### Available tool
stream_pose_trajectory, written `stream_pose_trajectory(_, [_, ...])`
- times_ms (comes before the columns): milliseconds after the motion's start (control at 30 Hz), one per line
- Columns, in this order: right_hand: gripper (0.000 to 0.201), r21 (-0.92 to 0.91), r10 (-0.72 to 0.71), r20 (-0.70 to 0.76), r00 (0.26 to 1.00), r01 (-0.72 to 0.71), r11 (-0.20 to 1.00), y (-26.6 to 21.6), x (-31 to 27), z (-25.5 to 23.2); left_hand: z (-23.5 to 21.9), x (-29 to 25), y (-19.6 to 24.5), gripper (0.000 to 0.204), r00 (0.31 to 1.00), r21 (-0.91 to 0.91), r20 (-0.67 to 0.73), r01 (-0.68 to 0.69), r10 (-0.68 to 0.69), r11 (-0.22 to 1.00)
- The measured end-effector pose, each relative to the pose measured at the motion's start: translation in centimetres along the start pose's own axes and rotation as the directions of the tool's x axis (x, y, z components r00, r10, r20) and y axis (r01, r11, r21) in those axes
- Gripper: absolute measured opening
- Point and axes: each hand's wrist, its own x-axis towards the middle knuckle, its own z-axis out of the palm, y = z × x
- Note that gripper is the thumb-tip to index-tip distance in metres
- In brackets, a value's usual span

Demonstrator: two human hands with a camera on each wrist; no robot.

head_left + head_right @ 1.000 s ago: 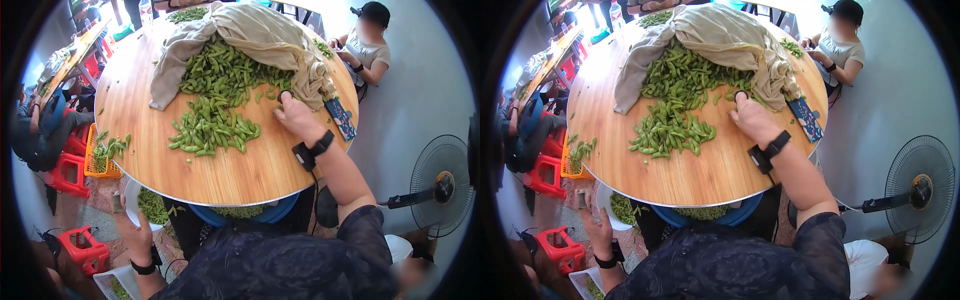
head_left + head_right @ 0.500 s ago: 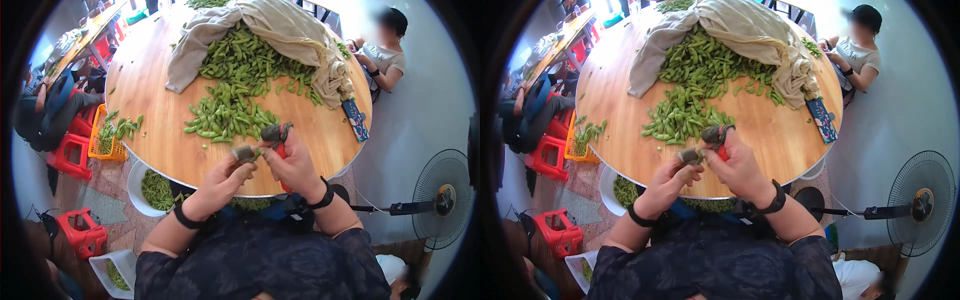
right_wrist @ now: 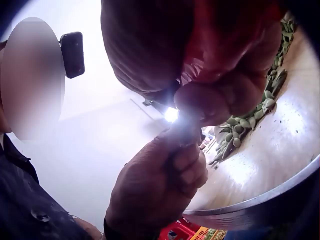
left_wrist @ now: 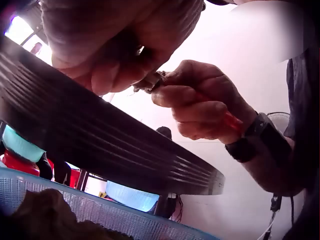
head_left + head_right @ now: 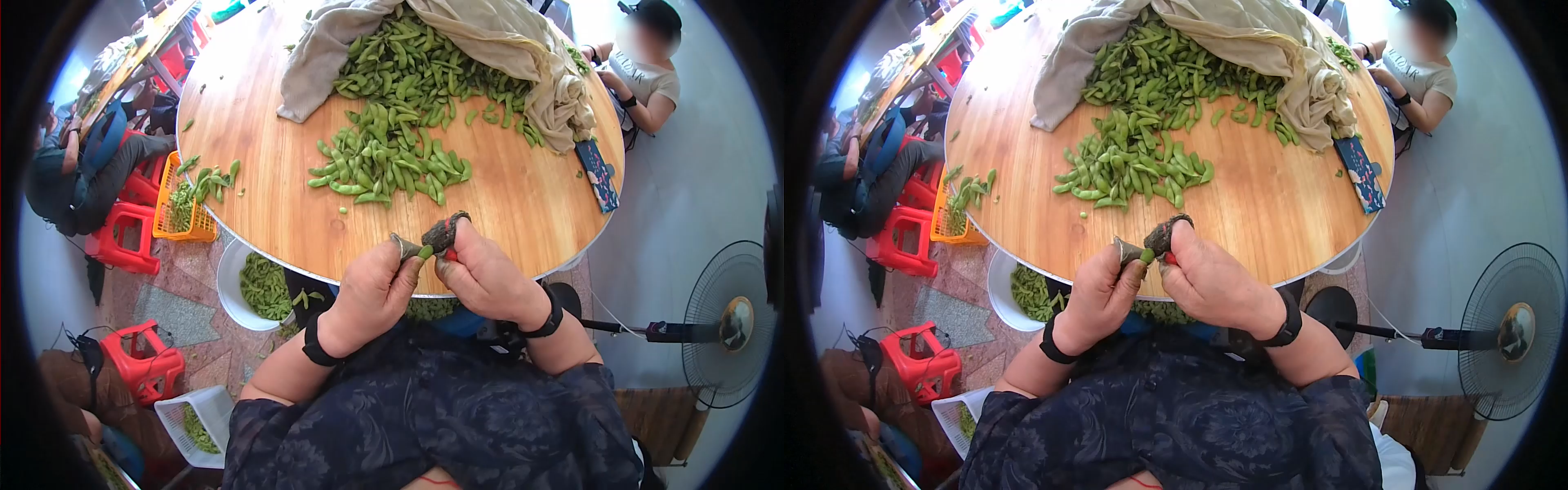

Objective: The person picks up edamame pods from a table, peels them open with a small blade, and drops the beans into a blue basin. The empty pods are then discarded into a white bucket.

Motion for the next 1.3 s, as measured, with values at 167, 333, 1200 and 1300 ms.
stream_pose_trajectory(167, [0.020,-0.150,-0.099,-0.036,0.994,0.093,0.984,0.2,-0.1,0.5,-0.2,0.5,0.9,0.006,0.946,0.330,-0.019,-0.299,0.323,0.895])
stream_pose_trajectory(333, [0.021,-0.124,-0.072,-0.052,0.996,0.065,0.990,0.3,-0.4,1.3,-0.3,0.1,0.6,0.008,0.980,0.132,0.001,-0.195,0.197,0.972])
stream_pose_trajectory(1200, [0.021,-0.369,0.044,-0.021,0.999,-0.049,0.928,2.2,-2.3,-3.1,-9.2,-6.2,-0.9,0.027,0.902,0.341,-0.417,0.272,-0.115,0.900])
stream_pose_trajectory(1300, [0.019,-0.468,-0.033,-0.188,0.982,-0.060,0.882,4.5,1.8,-6.2,-12.5,-7.8,-2.3,0.034,0.892,0.696,-0.422,0.204,0.164,0.688])
